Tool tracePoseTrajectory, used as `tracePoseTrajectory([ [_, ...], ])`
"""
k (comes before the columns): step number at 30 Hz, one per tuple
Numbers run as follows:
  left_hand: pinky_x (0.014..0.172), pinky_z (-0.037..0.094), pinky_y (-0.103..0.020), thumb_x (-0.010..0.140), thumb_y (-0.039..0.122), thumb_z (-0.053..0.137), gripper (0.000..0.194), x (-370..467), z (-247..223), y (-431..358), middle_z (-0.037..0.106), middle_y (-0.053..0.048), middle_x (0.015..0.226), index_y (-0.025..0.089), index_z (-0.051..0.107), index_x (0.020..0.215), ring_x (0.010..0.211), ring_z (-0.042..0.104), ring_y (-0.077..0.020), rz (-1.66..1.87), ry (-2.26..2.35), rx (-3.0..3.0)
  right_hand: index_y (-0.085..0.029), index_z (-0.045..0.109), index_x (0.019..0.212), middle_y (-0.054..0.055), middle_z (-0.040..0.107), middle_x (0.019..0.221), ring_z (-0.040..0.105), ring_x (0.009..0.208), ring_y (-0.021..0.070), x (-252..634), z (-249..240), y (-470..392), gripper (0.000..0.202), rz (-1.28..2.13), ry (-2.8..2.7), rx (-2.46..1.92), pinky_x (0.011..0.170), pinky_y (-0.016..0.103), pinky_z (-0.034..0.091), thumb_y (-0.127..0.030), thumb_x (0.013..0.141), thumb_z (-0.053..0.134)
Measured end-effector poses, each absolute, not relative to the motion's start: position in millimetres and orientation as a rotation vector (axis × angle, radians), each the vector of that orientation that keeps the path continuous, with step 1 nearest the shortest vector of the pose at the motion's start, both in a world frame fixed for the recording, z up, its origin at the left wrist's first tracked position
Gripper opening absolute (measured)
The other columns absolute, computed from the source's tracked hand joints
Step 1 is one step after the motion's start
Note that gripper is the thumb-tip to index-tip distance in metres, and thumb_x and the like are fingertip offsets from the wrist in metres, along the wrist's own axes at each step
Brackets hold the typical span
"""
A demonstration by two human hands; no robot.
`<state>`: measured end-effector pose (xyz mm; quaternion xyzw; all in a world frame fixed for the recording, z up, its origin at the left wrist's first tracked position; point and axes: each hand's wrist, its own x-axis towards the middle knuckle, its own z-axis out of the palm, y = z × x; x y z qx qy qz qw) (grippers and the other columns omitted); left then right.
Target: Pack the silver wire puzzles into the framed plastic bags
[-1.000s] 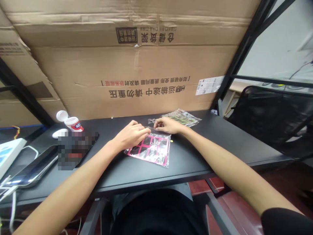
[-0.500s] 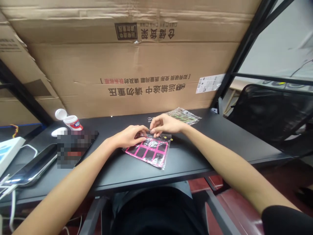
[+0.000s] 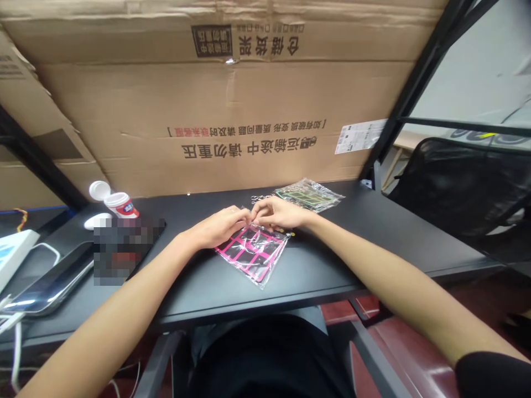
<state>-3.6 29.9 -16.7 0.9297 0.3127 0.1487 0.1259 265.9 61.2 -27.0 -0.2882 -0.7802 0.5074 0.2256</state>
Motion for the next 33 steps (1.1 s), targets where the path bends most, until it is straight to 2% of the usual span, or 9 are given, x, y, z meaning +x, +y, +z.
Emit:
tracePoseTrajectory([
  [5, 0.103, 0.051, -0.037, 0.118, 0.038, 0.042, 0.026, -4.0, -19.4, 30.1, 0.065, -0.006, 0.124, 0.029, 0.066, 0.122, 0.115, 0.066, -0.0220, 0.452, 0.862, 2.691, -0.017, 0.075, 0.106, 0.004, 0.083, 0.085, 0.048, 0.038, 0.0057, 264.1, -22.5, 51.3, 0.029, 1.389, -2.207, -0.761, 0.035, 0.020, 0.035, -0.043, 0.094, 0.079],
  [8, 0.102, 0.051, -0.037, 0.119, 0.039, 0.041, 0.027, -3.4, -19.1, 30.4, 0.066, -0.006, 0.123, 0.030, 0.066, 0.124, 0.116, 0.066, -0.0226, 0.445, 0.872, 2.686, -0.016, 0.078, 0.113, 0.008, 0.085, 0.092, 0.051, 0.038, 0.0071, 271.6, -21.3, 55.0, 0.039, 1.526, -2.286, -0.727, 0.036, 0.022, 0.038, -0.052, 0.100, 0.070],
  [11, 0.098, 0.051, -0.037, 0.118, 0.037, 0.042, 0.024, -2.9, -18.7, 30.9, 0.067, -0.005, 0.117, 0.029, 0.065, 0.123, 0.109, 0.066, -0.0219, 0.450, 0.878, 2.694, -0.015, 0.077, 0.119, 0.012, 0.086, 0.106, 0.058, 0.045, 0.0087, 283.3, -26.1, 70.6, 0.040, 1.308, -2.176, -0.768, 0.043, 0.024, 0.045, -0.050, 0.102, 0.067],
  [15, 0.094, 0.051, -0.036, 0.118, 0.035, 0.040, 0.024, -2.5, -17.7, 29.7, 0.068, -0.005, 0.114, 0.028, 0.063, 0.120, 0.104, 0.066, -0.0216, 0.473, 0.840, 2.733, -0.017, 0.078, 0.119, 0.013, 0.084, 0.116, 0.078, 0.088, 0.0216, 297.0, -42.4, 96.7, 0.026, 0.615, -2.124, -0.911, 0.084, 0.038, 0.065, -0.033, 0.102, 0.067],
  [18, 0.094, 0.051, -0.036, 0.119, 0.035, 0.038, 0.026, -0.8, -16.2, 27.1, 0.068, -0.006, 0.115, 0.028, 0.063, 0.120, 0.104, 0.066, -0.0216, 0.468, 0.810, 2.747, -0.014, 0.072, 0.141, 0.020, 0.070, 0.150, 0.066, 0.139, 0.0337, 300.8, -57.5, 107.8, 0.041, 0.181, -2.274, -0.971, 0.121, 0.054, 0.052, -0.022, 0.101, 0.064],
  [20, 0.095, 0.051, -0.037, 0.119, 0.035, 0.039, 0.025, 0.9, -15.3, 25.6, 0.068, -0.006, 0.116, 0.027, 0.063, 0.119, 0.105, 0.066, -0.0217, 0.460, 0.784, 2.749, -0.011, 0.063, 0.154, 0.023, 0.059, 0.163, 0.055, 0.153, 0.0363, 299.7, -65.3, 110.3, 0.051, 0.040, -2.403, -0.998, 0.129, 0.058, 0.043, -0.020, 0.104, 0.058],
  [24, 0.095, 0.051, -0.037, 0.118, 0.031, 0.041, 0.022, 3.8, -13.7, 23.7, 0.069, -0.006, 0.114, 0.027, 0.063, 0.118, 0.105, 0.066, -0.0222, 0.454, 0.755, 2.742, -0.012, 0.067, 0.150, 0.020, 0.066, 0.156, 0.062, 0.143, 0.0350, 293.7, -66.8, 110.0, 0.048, -0.049, -2.570, -0.991, 0.121, 0.053, 0.050, -0.013, 0.107, 0.046],
  [29, 0.093, 0.051, -0.036, 0.116, 0.028, 0.043, 0.020, 4.3, -12.3, 22.1, 0.069, -0.005, 0.112, 0.026, 0.063, 0.117, 0.104, 0.066, -0.0220, 0.438, 0.784, 2.737, -0.017, 0.080, 0.120, 0.014, 0.081, 0.121, 0.074, 0.114, 0.0293, 292.1, -47.5, 102.8, 0.030, -0.019, -2.618, -0.968, 0.101, 0.039, 0.055, -0.013, 0.104, 0.055],
  [33, 0.092, 0.050, -0.035, 0.117, 0.030, 0.042, 0.020, 3.8, -12.7, 22.8, 0.068, -0.005, 0.111, 0.026, 0.062, 0.117, 0.102, 0.066, -0.0216, 0.431, 0.803, 2.743, -0.018, 0.080, 0.112, 0.012, 0.083, 0.111, 0.075, 0.100, 0.0273, 292.4, -37.3, 94.3, 0.024, -0.051, -2.623, -1.035, 0.086, 0.034, 0.051, -0.014, 0.101, 0.059],
])
